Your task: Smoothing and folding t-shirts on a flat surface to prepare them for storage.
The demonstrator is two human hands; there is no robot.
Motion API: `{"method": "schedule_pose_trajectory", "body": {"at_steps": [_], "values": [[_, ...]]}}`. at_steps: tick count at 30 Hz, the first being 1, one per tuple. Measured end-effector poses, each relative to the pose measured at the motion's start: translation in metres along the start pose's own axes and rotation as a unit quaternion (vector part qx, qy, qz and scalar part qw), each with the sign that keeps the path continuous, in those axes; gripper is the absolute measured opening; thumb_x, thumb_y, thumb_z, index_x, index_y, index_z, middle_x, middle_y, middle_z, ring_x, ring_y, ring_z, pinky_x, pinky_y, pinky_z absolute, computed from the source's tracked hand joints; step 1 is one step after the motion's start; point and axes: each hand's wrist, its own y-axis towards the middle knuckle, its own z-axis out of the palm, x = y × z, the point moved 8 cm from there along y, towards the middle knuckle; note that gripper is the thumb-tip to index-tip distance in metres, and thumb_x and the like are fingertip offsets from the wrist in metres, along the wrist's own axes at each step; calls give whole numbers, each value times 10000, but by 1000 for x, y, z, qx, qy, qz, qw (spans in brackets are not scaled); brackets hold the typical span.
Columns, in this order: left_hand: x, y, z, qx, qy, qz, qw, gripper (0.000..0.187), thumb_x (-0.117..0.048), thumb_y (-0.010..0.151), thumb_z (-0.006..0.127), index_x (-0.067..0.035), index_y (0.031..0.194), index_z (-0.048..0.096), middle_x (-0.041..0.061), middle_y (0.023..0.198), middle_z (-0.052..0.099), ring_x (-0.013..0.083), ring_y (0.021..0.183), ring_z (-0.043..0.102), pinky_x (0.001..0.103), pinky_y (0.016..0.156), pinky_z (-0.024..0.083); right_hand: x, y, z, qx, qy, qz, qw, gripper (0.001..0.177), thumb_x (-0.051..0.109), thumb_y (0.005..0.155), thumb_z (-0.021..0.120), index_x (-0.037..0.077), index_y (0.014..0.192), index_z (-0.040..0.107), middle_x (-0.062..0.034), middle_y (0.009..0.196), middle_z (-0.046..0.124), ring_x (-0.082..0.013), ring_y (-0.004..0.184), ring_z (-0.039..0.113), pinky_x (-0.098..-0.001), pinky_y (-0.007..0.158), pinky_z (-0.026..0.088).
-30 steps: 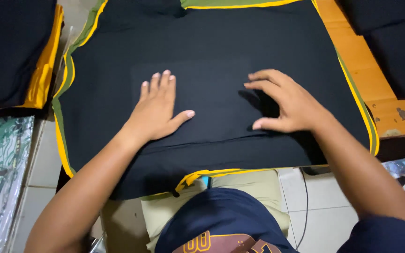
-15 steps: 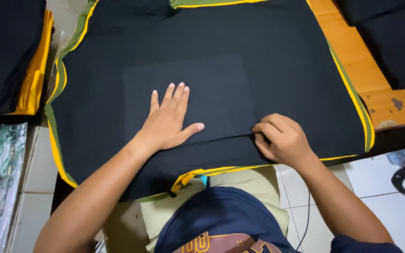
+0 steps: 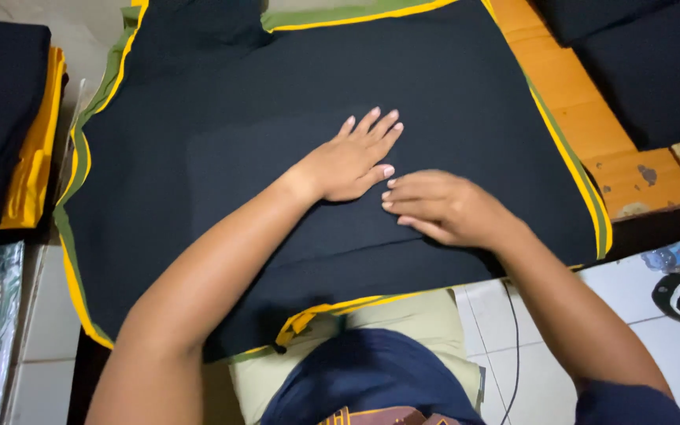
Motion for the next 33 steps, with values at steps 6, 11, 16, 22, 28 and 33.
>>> {"method": "schedule_pose_trajectory", "body": {"at_steps": [6,11,16,22,28,33], "values": [[44,30,21,19,38,-68,997,818,-610,1082,243,-19,1643,167,229,1703,175,409,1577,170,644,1248,156,-17,-28,15,50,3,52,997,210,135,959,705,47,1137,773,-144,1216,760,-365,1234,667,-471,1077,503],[69,41,25,65,63,-155,984,910,-714,1032,128,-48,1651,171,156,1731,102,339,1599,85,643,1258,51,-11,-32,15,80,16,62,995,221,137,938,722,36,1126,777,-149,1192,762,-354,1230,666,-466,1083,505],[71,48,27,-112,144,-149,972,878,-618,1023,357,77,1557,312,236,1655,256,422,1532,165,659,1195,75,-6,-40,7,74,90,68,991,276,100,810,798,36,1078,782,-83,1171,771,-286,1220,694,-476,1152,473],[-31,23,9,-113,31,-161,980,776,-456,1049,463,179,1482,361,395,1535,351,525,1475,293,688,1191,185,-26,-49,-13,-68,218,36,973,249,181,922,700,49,727,782,-88,776,803,-286,813,820,-495,879,623],[-41,-3,24,-75,-88,-178,977,885,-500,1060,398,179,1562,132,403,1640,108,533,1549,93,637,1249,74,-24,-46,-15,-89,181,48,978,276,168,929,684,24,704,751,-108,741,771,-316,796,798,-503,850,610],[-29,-45,20,-26,-88,-248,964,988,-616,1026,395,173,1560,133,399,1638,105,521,1554,63,634,1243,32,-26,-48,-10,-65,176,91,978,248,202,935,710,-25,853,766,-166,864,775,-384,885,773,-539,865,583]]}}
